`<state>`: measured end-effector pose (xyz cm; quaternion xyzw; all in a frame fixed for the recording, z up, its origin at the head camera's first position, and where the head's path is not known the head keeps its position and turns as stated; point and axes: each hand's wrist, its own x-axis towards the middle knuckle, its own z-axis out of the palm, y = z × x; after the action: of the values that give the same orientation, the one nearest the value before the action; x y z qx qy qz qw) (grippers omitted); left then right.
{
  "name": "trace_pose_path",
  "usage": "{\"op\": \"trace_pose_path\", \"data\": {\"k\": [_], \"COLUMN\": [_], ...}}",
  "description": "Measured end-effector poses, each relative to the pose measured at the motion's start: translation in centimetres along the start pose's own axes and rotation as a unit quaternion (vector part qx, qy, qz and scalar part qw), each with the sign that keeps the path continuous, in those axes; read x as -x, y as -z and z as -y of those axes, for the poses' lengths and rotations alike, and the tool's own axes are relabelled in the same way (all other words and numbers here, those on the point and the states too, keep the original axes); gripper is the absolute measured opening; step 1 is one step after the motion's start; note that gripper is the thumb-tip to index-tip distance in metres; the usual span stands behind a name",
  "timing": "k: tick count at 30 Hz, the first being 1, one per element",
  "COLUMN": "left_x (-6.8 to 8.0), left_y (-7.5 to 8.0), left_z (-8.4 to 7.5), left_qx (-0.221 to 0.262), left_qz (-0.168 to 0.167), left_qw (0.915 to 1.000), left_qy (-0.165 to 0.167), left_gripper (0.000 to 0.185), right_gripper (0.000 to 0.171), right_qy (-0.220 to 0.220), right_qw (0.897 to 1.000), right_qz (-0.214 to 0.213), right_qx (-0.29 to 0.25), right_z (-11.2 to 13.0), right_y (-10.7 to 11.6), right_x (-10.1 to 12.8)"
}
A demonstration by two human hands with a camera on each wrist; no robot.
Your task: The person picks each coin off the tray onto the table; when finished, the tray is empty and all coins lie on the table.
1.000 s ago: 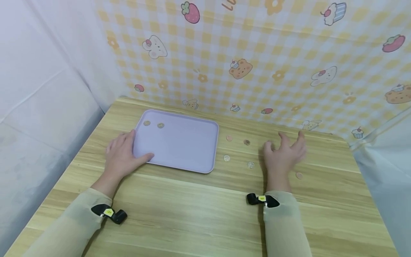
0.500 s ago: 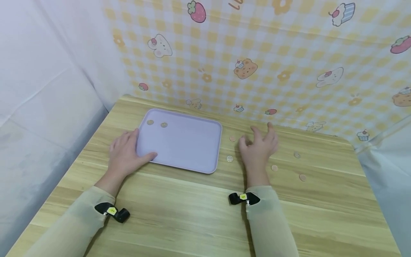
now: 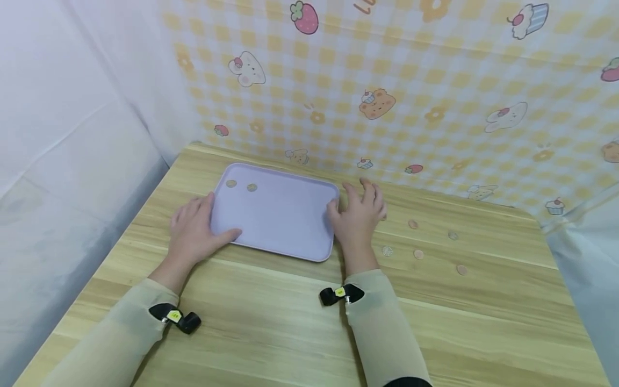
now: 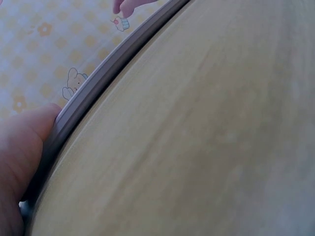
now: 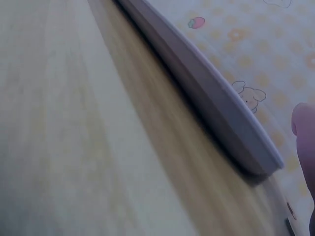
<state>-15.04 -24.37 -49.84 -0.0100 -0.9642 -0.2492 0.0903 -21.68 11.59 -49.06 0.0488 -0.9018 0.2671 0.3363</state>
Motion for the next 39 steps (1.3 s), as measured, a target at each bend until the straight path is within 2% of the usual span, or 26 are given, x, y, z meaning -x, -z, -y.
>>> {"op": "trace_pose_path", "data": {"k": [9, 15, 20, 24, 29, 33, 39], "left_x": [-0.1, -0.3, -0.4, -0.4, -0.3, -0.3, -0.2], "left_y": [-0.2, -0.6, -0.4, -0.2, 0.0, 0.1, 0.2], "left_z": [0.1, -0.4, -0.6, -0.4, -0.2, -0.1, -0.1], "left_qx": [-0.001, 0.005, -0.001, -0.004, -0.007, -0.007, -0.01], "left_qz": [-0.001, 0.007, 0.006, 0.01, 0.015, 0.017, 0.019], "left_qw": [1.0, 0.9999, 0.9999, 0.9999, 0.9998, 0.9997, 0.9995], "left_qy": [0.005, 0.006, 0.009, 0.012, 0.015, 0.017, 0.022], "left_gripper": [0.119, 0.121, 0.121, 0.121, 0.121, 0.121, 0.121], "right_gripper": [0.039, 0.038, 0.038, 0.045, 0.05, 0.049, 0.051], "right_qy": [-0.03, -0.018, -0.026, -0.026, 0.003, 0.0, -0.001], "right_qw": [0.999, 0.998, 0.994, 0.986, 0.984, 0.983, 0.972], "right_qz": [0.014, 0.034, 0.079, 0.14, 0.163, 0.173, 0.237], "right_qx": [0.03, 0.046, 0.068, 0.082, 0.073, 0.061, 0.0], "right_z": [2.1, 3.5, 4.8, 6.2, 8.5, 10.2, 12.2], "right_y": [-1.4, -2.2, -2.3, -3.0, -4.4, -5.6, -7.5], "right_x": [-0.6, -1.0, -1.1, -0.8, 0.0, 0.3, 0.4]}}
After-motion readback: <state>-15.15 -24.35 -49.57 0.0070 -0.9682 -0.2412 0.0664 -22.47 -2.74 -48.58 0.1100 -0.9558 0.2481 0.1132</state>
